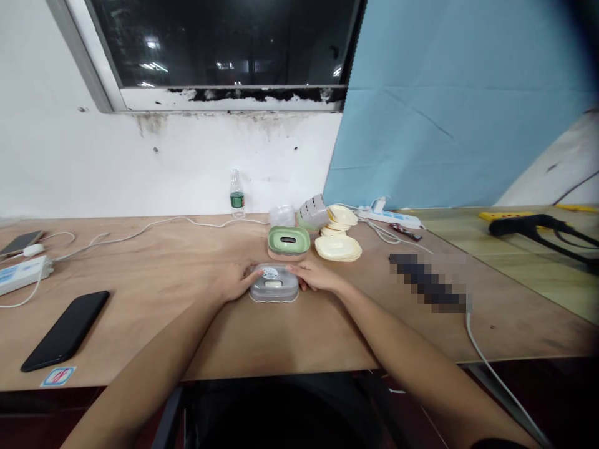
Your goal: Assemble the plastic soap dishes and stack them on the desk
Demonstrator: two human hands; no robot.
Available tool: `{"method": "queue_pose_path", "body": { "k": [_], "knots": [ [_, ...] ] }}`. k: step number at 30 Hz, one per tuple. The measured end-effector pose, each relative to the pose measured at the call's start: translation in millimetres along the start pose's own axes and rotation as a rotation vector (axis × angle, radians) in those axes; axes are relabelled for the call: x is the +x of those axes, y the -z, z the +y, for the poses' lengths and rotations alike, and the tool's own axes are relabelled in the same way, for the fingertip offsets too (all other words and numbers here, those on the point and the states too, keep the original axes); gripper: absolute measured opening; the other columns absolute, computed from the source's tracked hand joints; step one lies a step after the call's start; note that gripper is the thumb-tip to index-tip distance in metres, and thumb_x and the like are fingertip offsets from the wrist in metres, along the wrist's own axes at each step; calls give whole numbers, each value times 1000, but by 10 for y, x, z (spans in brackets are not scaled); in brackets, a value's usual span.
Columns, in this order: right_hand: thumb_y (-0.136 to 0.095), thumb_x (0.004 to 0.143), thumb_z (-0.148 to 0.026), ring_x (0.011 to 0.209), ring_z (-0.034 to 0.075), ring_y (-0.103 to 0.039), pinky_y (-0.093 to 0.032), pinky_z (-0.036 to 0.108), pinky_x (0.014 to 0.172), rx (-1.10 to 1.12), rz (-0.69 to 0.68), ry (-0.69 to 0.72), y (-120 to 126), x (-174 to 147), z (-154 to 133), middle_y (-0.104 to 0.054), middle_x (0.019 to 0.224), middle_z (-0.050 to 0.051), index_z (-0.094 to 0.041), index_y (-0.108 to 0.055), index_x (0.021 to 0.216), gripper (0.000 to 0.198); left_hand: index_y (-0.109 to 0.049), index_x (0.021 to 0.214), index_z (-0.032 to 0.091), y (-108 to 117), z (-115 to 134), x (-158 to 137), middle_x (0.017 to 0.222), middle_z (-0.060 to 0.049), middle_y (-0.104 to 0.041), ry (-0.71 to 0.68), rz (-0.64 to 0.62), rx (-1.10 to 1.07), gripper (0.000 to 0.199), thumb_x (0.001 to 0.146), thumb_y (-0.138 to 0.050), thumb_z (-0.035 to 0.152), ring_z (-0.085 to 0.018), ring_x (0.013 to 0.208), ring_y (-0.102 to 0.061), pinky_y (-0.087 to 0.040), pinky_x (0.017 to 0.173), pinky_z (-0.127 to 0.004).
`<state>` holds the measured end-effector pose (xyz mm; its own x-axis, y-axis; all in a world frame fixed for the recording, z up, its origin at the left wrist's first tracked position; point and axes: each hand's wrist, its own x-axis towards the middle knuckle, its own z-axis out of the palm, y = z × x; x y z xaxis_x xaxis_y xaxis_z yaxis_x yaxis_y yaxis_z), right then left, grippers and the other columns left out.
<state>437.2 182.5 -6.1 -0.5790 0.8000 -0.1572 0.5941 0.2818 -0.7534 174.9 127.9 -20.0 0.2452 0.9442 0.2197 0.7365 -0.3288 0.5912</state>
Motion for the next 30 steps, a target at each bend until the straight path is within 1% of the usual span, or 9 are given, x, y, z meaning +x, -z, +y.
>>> {"method": "queue_pose_path", "body": {
  "k": [5,8,12,18,21,23,27,28,30],
  "knots": [
    [-46,74,-80,39,7,-45,-28,21,38,0,-26,-52,20,15,3,-61,59,1,-17,-57,70,64,-61,122,20,35,8,-7,106,-8,-70,-41,-40,56,55,92,-35,59,-23,90,-65,-47,78,-32],
    [-50,71,-80,39,7,-46,-29,21,38,3,-35,-53,17,25,25,-61,59,1,-17,-54,69,63,-58,126,20,63,4,-17,91,-7,-71,-57,-58,108,58,90,-38,60,-21,78,-64,-44,69,-31],
    [-48,73,-80,39,7,-46,-30,21,38,3,-13,-30,-6,23,40,-61,59,1,-18,-52,69,62,-56,129,20,85,-8,-15,77,-3,-67,-53,-90,131,64,83,-48,64,-18,68,-60,-41,62,-28],
    [-42,78,-78,41,8,-46,-30,22,41,-19,64,-18,-49,30,30,-61,59,1,-17,-56,72,62,-57,128,21,59,-54,31,76,-2,-65,-30,-70,77,63,83,-47,64,-17,67,-58,-40,61,-27],
    [-43,79,-76,47,9,-49,-33,22,47,-50,49,55,-50,34,29,-60,57,1,-17,-55,67,61,-57,129,21,82,-181,79,79,-2,-65,-12,-65,45,63,83,-49,64,-17,70,-58,-43,63,-27],
    [-42,81,-75,51,9,-50,-34,22,51,-61,1,114,-48,32,27,-60,57,1,-17,-55,65,61,-56,130,18,147,-313,116,84,-4,-66,80,45,42,67,81,-52,64,-19,74,-60,-45,67,-29],
    [-47,77,-75,50,9,-46,-30,22,49,-109,-33,122,-60,28,18,-58,57,-1,-18,-52,64,59,-53,129,13,337,-512,134,113,-14,-61,240,520,90,63,86,-46,59,-24,94,-60,-49,83,-37],
    [-50,76,-75,50,9,-45,-29,22,49,-121,-28,117,-67,28,14,-56,56,-2,-18,-51,63,58,-54,128,14,368,-516,122,116,-15,-59,217,563,104,60,88,-45,58,-25,100,-59,-48,87,-39],
    [-52,75,-73,50,8,-43,-28,22,49,-132,-16,117,-80,25,6,-54,56,-3,-18,-49,63,57,-57,124,16,382,-457,86,122,-13,-57,94,547,150,55,89,-45,56,-27,113,-54,-42,99,-40]
  ]
}}
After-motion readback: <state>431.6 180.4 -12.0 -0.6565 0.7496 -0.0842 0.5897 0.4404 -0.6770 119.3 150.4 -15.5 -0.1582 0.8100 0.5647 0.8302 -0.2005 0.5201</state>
